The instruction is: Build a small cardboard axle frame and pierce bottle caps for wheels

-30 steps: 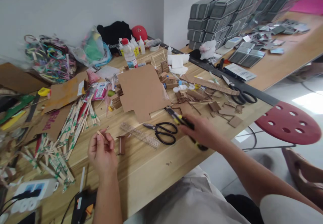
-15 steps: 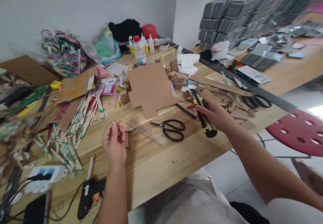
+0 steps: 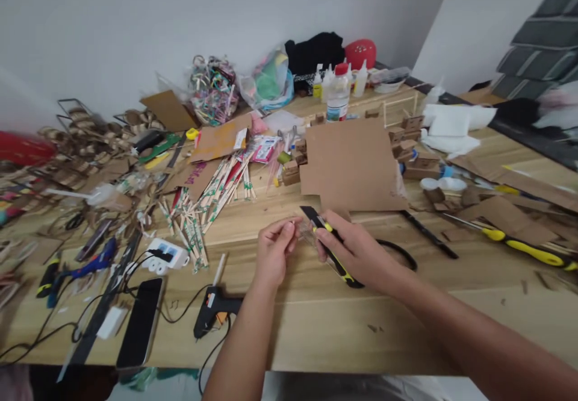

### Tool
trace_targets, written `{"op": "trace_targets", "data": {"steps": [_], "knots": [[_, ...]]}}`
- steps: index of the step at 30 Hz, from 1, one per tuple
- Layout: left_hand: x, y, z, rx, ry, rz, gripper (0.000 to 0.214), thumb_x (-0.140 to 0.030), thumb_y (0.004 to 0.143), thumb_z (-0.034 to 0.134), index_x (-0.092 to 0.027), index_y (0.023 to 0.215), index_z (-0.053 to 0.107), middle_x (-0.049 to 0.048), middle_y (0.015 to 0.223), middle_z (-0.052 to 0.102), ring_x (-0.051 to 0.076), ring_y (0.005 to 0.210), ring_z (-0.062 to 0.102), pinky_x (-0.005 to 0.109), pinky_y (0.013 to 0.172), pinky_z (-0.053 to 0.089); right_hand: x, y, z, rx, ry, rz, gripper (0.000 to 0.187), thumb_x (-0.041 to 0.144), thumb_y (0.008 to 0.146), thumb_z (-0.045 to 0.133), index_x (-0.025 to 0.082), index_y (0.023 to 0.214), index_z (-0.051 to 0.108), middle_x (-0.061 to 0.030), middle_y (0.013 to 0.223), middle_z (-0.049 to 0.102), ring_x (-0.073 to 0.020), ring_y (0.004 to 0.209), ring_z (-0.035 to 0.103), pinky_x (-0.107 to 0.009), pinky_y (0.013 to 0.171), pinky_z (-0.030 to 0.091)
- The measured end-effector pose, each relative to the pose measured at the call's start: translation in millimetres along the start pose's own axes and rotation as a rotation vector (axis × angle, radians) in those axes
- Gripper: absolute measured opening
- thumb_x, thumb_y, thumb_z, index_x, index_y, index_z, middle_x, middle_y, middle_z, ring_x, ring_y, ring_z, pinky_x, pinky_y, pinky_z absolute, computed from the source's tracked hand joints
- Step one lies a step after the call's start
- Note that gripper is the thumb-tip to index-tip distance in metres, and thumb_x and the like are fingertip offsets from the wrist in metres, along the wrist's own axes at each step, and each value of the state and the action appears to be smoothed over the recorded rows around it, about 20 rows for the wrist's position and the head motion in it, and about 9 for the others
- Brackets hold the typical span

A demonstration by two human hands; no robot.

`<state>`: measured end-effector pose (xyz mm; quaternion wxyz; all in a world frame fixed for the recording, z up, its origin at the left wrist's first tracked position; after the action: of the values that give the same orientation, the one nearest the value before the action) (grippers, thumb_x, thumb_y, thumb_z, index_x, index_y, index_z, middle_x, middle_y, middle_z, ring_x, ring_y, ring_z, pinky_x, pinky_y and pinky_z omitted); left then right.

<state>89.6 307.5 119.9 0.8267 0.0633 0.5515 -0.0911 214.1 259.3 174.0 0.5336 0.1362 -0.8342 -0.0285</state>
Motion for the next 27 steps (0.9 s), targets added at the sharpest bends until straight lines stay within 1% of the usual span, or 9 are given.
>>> {"op": "trace_targets", "data": {"steps": [3, 7, 10, 12, 16, 21, 24, 27], "knots": [[3, -2, 3.9, 0.056, 0.1, 0.011, 0.05, -0.067, 0.066, 0.088, -0.02, 0.08, 0.085, 0.0005, 0.067, 0.066, 0.006, 0.048, 0.039, 0.02, 0.044, 0.029, -4, -7, 6, -0.011, -0.01, -0.016, 0.021, 0.034, 0.102, 0.035, 0.027, 0.083, 0.04, 0.0029, 0.062, 0.059, -0.0148, 0.055, 0.057, -0.026, 0.058, 0.043], [1, -7, 10.1, 0.139, 0.218, 0.069, 0.046, -0.067, 0.077, 0.08, -0.021, 0.075, 0.083, 0.0038, 0.073, 0.07, 0.01, 0.057, 0.05, 0.023, 0.053, 0.04, -2, -17, 3, -0.039, -0.074, -0.014, 0.018, 0.028, 0.101, 0.039, 0.028, 0.083, 0.039, 0.0059, 0.057, 0.052, -0.014, 0.048, 0.05, -0.025, 0.052, 0.037], [-2, -11, 9.8, 0.137, 0.262, 0.132, 0.043, -0.064, 0.082, 0.077, -0.022, 0.073, 0.083, 0.0045, 0.075, 0.071, 0.013, 0.065, 0.057, 0.027, 0.064, 0.047, 2, -21, 1, -0.041, -0.106, -0.033, 0.021, 0.025, 0.102, 0.04, 0.028, 0.081, 0.037, 0.0073, 0.055, 0.048, -0.0131, 0.044, 0.043, -0.025, 0.05, 0.034], [-4, -14, 9.7, 0.129, 0.262, 0.163, 0.04, -0.062, 0.083, 0.077, -0.023, 0.076, 0.084, 0.0049, 0.079, 0.072, 0.013, 0.066, 0.059, 0.028, 0.067, 0.05, 5, -23, 0, -0.039, -0.115, -0.054, 0.022, 0.024, 0.103, 0.039, 0.028, 0.081, 0.036, 0.0081, 0.055, 0.045, -0.0127, 0.043, 0.04, -0.025, 0.049, 0.033], [-7, -18, 13.5, 0.143, 0.25, 0.192, 0.034, -0.058, 0.086, 0.077, -0.025, 0.082, 0.085, 0.0051, 0.082, 0.073, 0.012, 0.063, 0.058, 0.028, 0.067, 0.052, 6, -24, -1, -0.033, -0.126, -0.053, 0.024, 0.023, 0.104, 0.037, 0.028, 0.08, 0.034, 0.0084, 0.055, 0.043, -0.0124, 0.043, 0.039, -0.025, 0.047, 0.031], [-12, -19, 17.5, 0.158, 0.252, 0.216, 0.033, -0.056, 0.088, 0.075, -0.025, 0.08, 0.085, 0.0057, 0.077, 0.073, 0.014, 0.064, 0.06, 0.029, 0.068, 0.053, 8, -25, 1, -0.021, -0.127, -0.064, 0.025, 0.022, 0.104, 0.037, 0.028, 0.08, 0.033, 0.0082, 0.056, 0.044, -0.0125, 0.044, 0.042, -0.025, 0.047, 0.033], [-13, -19, 17.8, 0.16, 0.256, 0.208, 0.033, -0.055, 0.087, 0.076, -0.025, 0.079, 0.085, 0.0059, 0.077, 0.074, 0.014, 0.065, 0.06, 0.028, 0.067, 0.053, 6, -25, 3, -0.011, -0.145, -0.043, 0.024, 0.023, 0.104, 0.037, 0.028, 0.08, 0.035, 0.0075, 0.057, 0.046, -0.013, 0.046, 0.044, -0.025, 0.049, 0.035], [-14, -19, 18.7, 0.166, 0.254, 0.189, 0.036, -0.058, 0.086, 0.077, -0.024, 0.075, 0.084, 0.0056, 0.074, 0.072, 0.014, 0.063, 0.059, 0.028, 0.065, 0.052, 6, -26, 4, -0.01, -0.162, -0.052, 0.024, 0.025, 0.105, 0.035, 0.028, 0.081, 0.037, 0.007, 0.059, 0.047, -0.0133, 0.048, 0.046, -0.025, 0.05, 0.036]]}}
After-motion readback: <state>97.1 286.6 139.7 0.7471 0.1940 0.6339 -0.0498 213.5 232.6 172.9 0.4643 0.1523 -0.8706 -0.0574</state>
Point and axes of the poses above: each hand's wrist, its own y-axis towards the middle knuckle, its own z-axis out of the palm, x = y × z, the point moved 8 cm from there along y, towards the middle knuckle
